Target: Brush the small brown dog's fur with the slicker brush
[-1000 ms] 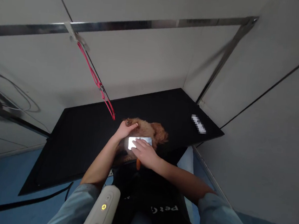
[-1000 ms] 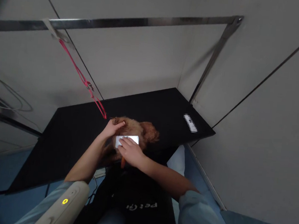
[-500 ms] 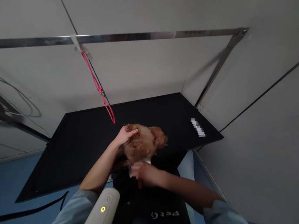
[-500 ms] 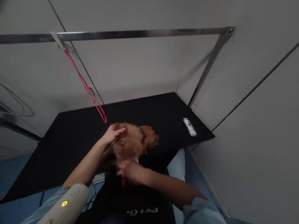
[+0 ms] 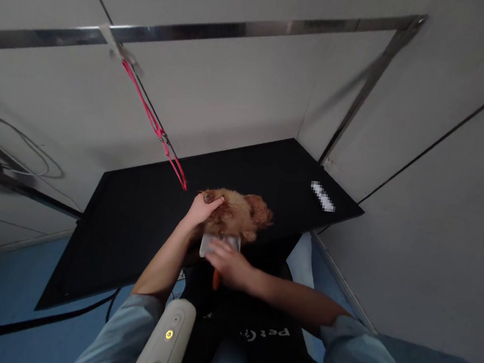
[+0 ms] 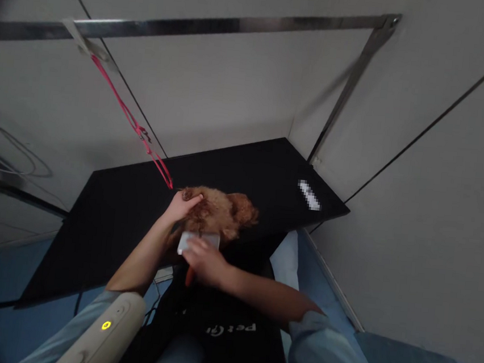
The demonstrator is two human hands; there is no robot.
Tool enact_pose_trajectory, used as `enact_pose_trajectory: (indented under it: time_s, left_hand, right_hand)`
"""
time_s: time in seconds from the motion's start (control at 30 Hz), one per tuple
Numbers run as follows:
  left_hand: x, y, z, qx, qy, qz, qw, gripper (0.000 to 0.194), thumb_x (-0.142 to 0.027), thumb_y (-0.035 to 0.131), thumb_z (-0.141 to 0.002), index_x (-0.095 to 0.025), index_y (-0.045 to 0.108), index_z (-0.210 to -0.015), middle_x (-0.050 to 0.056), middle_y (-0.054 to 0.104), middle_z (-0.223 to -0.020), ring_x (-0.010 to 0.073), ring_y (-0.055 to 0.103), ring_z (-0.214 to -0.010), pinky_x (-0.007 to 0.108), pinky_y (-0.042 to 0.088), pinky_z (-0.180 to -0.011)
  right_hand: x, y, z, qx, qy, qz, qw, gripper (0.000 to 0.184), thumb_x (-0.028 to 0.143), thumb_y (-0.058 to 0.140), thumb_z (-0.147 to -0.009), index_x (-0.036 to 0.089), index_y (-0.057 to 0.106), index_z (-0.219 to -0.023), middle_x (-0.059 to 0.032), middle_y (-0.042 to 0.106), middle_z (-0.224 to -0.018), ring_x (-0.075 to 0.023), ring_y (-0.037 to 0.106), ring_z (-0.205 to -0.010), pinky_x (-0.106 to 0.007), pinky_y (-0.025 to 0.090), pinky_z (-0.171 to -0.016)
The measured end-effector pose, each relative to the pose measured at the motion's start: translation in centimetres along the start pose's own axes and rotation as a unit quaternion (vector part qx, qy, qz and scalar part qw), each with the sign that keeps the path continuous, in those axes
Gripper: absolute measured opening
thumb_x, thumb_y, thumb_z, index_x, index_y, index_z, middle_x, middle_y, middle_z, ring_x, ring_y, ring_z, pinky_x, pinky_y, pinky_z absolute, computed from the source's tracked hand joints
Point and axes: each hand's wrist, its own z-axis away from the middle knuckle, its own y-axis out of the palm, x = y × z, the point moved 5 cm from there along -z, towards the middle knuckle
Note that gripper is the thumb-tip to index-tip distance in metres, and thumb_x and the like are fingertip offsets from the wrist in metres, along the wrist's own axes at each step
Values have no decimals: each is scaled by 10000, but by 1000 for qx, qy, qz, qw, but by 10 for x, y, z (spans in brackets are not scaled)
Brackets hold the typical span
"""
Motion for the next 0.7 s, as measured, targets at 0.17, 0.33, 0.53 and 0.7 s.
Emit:
enact_pose_trajectory:
  time_s: [0.17, 0.33, 0.53, 0.7]
  left_hand:
    - [-7, 3, 2, 18, 16, -39, 999, 321, -431, 667, -712, -112, 652, -740, 43, 655, -696, 147, 578, -613, 251, 447, -581]
    - [-9, 2, 2, 10, 18, -42, 999, 334, -433, 675, -704, -111, 671, -794, 60, 681, -754, 166, 608, -666, 262, 469, -618]
    - [-14, 5, 6, 30, 28, -60, 997, 326, -434, 659, -721, -110, 661, -761, 58, 674, -716, 161, 601, -634, 258, 465, -596]
    - [-11, 4, 2, 23, 17, -58, 998, 336, -443, 670, -702, -115, 666, -780, 65, 686, -748, 171, 610, -663, 267, 470, -630]
  right_hand:
    - [-4, 8, -1, -10, 29, 32, 999, 296, 162, 516, -841, 128, 629, -1113, -153, 529, -1314, -257, 450, -1252, -401, 325, -1081]
    - [-5, 15, 2, -12, 7, 40, 999, 264, 231, 586, -819, 177, 654, -1068, -125, 534, -1322, -265, 437, -1264, -429, 312, -1082]
    - [-10, 28, 5, 7, 6, 65, 998, 173, 226, 556, -846, 144, 681, -935, -157, 546, -1298, -269, 456, -1248, -416, 366, -1042]
    - [-10, 22, 6, -27, 5, 68, 997, 196, 235, 522, -873, 174, 672, -983, -132, 504, -1354, -281, 403, -1294, -454, 340, -1056]
